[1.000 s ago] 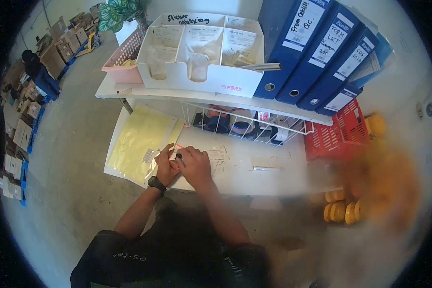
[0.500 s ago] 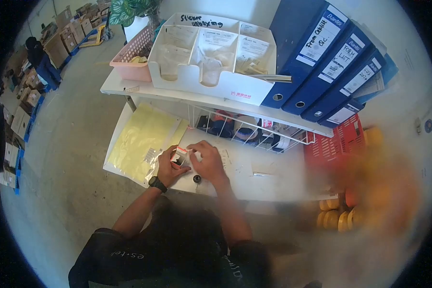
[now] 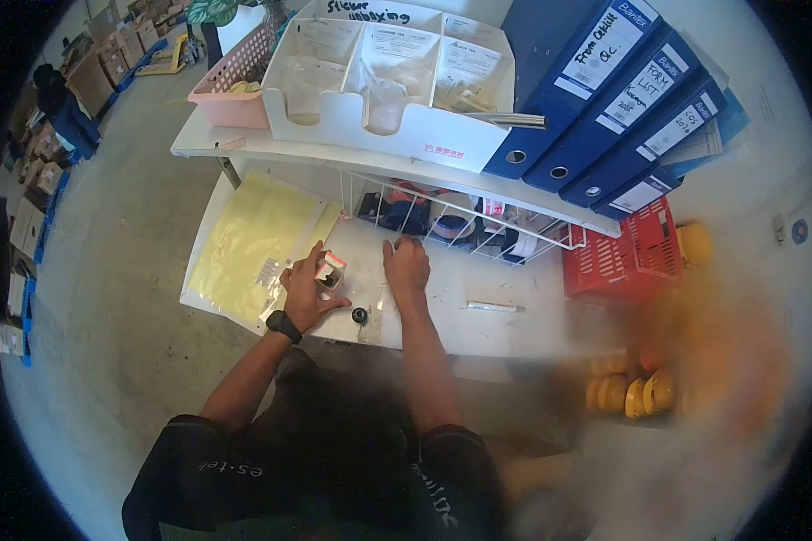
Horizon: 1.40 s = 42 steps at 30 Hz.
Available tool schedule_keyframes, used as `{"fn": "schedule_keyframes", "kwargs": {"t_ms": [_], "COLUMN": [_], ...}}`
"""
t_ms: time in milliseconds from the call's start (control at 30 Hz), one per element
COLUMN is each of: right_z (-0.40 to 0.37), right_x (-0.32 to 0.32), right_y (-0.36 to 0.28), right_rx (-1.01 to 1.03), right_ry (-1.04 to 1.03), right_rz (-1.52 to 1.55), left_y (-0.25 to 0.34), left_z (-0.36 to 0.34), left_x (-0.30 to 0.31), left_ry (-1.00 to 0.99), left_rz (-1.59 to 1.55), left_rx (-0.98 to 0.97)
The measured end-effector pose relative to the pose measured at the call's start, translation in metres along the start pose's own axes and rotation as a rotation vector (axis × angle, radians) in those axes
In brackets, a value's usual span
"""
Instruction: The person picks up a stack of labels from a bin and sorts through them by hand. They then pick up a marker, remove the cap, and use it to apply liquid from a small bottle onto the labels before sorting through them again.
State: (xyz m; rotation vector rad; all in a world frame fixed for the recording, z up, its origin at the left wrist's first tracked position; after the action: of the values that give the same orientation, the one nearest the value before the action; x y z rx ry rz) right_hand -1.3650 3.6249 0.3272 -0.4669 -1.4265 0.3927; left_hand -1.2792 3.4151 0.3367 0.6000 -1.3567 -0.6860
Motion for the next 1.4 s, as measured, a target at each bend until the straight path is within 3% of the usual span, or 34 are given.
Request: {"fn": "schedule_keyframes", "kwargs": {"t_ms": [67,200,367,500,567,633,767,867,933,1033,1133,1400], "right_z": [0.001,0.006,0.016,0.003,-0.024,-0.060,-0.110,-0.123,-0.129,-0.138,-0.139,-0.139], "right_x": [0.001,0.001,0.001,0.008,0.020,0.037,0.044,0.041,0.040,0.036,0.033,0.041], "right_y": [-0.002,-0.011,-0.002,-0.001,-0.003,-0.019,-0.016,-0.004,-0.002,-0.005,-0.006,-0.020], "right_rx": [-0.002,-0.062,-0.095,-0.038,0.128,-0.034,-0.039,0.031,0.063,-0.064,0.081,-0.023], "right_ry": [0.178,0.173,0.118,0.104,0.038,-0.197,-0.291,-0.273,-0.152,-0.089,-0.051,-0.100], "right_rz": [0.062,-0.101,-0.060,-0.008,0.480,0.810,1.004,1.222,1.387,1.437,1.212,1.061], "left_y": [0.002,0.003,0.020,0.014,0.030,0.035,0.033,0.033,0.030,0.026,0.026,0.026], "left_z": [-0.001,-0.004,-0.036,-0.068,-0.071,-0.066,-0.059,-0.059,-0.059,-0.058,-0.058,-0.059], "left_x": [0.002,0.010,0.039,0.022,0.011,0.003,-0.012,-0.019,-0.024,-0.028,-0.028,-0.027], "left_ry": [0.013,0.025,0.319,0.171,-0.053,-0.003,0.012,0.022,0.029,0.048,0.073,0.119], "left_rz": [0.065,0.254,0.182,-0.041,-0.109,-0.117,-0.156,-0.112,-0.072,-0.045,-0.012,0.024], "left_rx": [-0.066,-0.085,-0.113,-0.256,-0.292,-0.280,-0.225,-0.222,-0.226,-0.237,-0.242,-0.275]}}
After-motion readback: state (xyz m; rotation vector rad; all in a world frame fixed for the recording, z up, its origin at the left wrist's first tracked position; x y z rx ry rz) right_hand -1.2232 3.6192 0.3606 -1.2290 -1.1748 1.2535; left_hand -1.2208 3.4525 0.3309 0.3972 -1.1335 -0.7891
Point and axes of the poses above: each hand's wrist, its own z-axis towards the middle knuckle, its own x-axis out of the back of the hand, y = z × x, the point moved 3 cm from there along z, towards the middle knuckle, and after that the axes turned 4 degrees about x, right-handed, at the moved point
